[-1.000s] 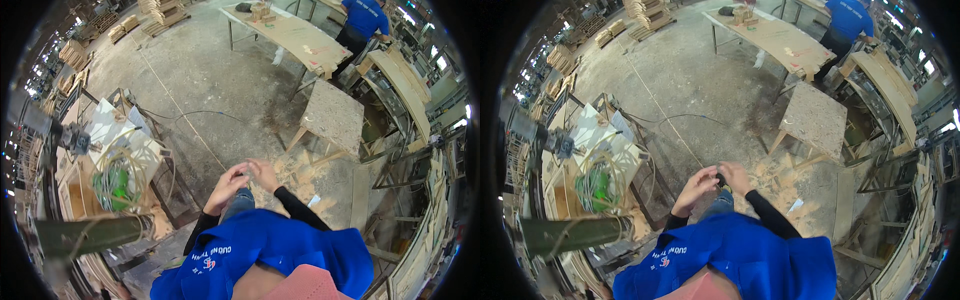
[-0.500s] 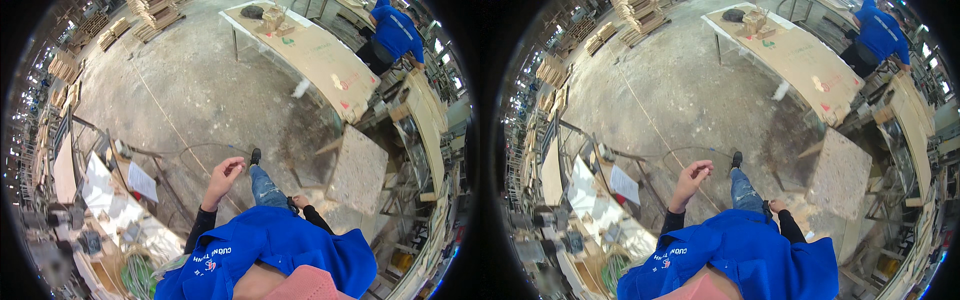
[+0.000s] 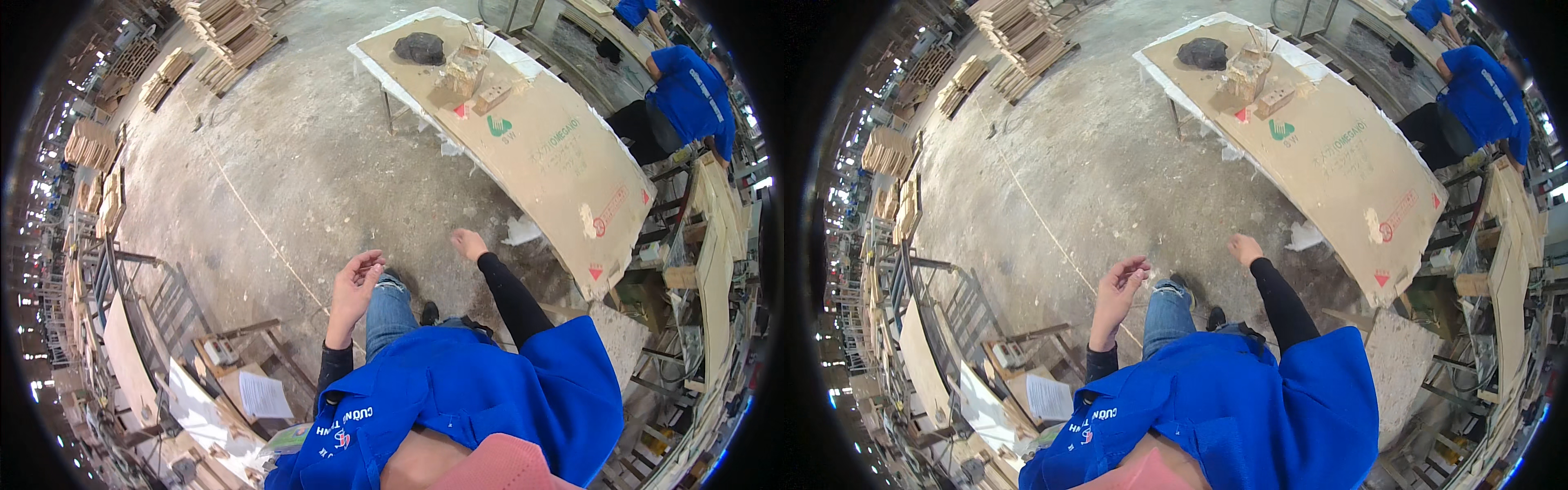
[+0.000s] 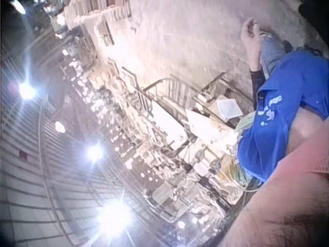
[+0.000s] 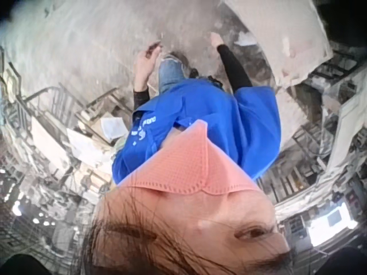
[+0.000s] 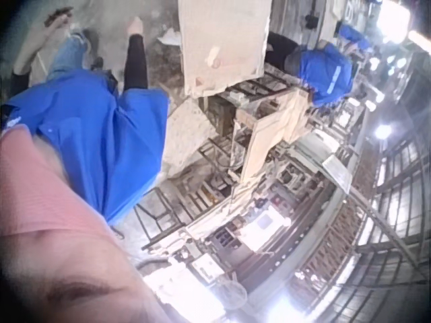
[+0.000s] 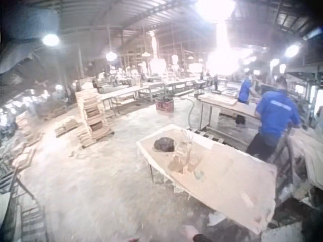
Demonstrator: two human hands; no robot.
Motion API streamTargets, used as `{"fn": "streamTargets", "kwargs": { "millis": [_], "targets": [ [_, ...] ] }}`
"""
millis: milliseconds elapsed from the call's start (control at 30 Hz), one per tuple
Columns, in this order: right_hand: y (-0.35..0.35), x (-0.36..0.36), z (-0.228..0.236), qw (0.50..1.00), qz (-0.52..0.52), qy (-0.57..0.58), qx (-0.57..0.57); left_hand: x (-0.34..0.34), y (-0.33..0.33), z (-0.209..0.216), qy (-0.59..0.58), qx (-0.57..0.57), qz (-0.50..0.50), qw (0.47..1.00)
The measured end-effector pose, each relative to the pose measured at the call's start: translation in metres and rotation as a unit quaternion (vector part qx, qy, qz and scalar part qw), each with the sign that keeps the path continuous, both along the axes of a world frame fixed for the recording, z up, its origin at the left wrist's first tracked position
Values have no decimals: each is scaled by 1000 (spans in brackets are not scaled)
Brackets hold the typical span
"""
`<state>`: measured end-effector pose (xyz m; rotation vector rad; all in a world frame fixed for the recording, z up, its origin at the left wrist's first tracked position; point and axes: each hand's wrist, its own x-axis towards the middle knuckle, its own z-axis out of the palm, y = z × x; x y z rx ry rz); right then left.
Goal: The person sorts through a large bag of wood scraps and plastic waste, picking out specific items. They walk through a workshop carrying a white cup and a clear plastic cup, placing them on a shelf. The person then returns to the bag to continue sorting and handling the materials.
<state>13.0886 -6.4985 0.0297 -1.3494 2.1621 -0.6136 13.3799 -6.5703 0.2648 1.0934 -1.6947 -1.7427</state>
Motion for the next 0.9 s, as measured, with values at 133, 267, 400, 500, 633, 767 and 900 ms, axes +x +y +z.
{"fn": "streamTargets", "kwargs": {
  "millis": [133,267,400,500,633,767,900],
  "targets": [
    [-123,-33,5,993,-41,-83,-75,-42,-106,-16,-2,16,-23,1000],
    [-210,-51,30,979,-120,-143,-85,-82,-221,-26,-14,37,-47,998],
    [-262,-103,44,951,-226,-163,-133,-134,-339,-24,-19,7,-95,995],
    [-303,-151,72,924,-300,-123,-204,-183,-421,-18,-40,-40,-136,989],
    [-341,-223,106,873,-389,-81,-285,-262,-509,-1,-72,-90,-212,970],
    [-381,-282,131,851,-435,-31,-293,-331,-574,-6,-88,-130,-256,954],
    [-427,-337,141,855,-453,26,-249,-410,-637,-25,-103,-216,-299,924]
  ]
}}
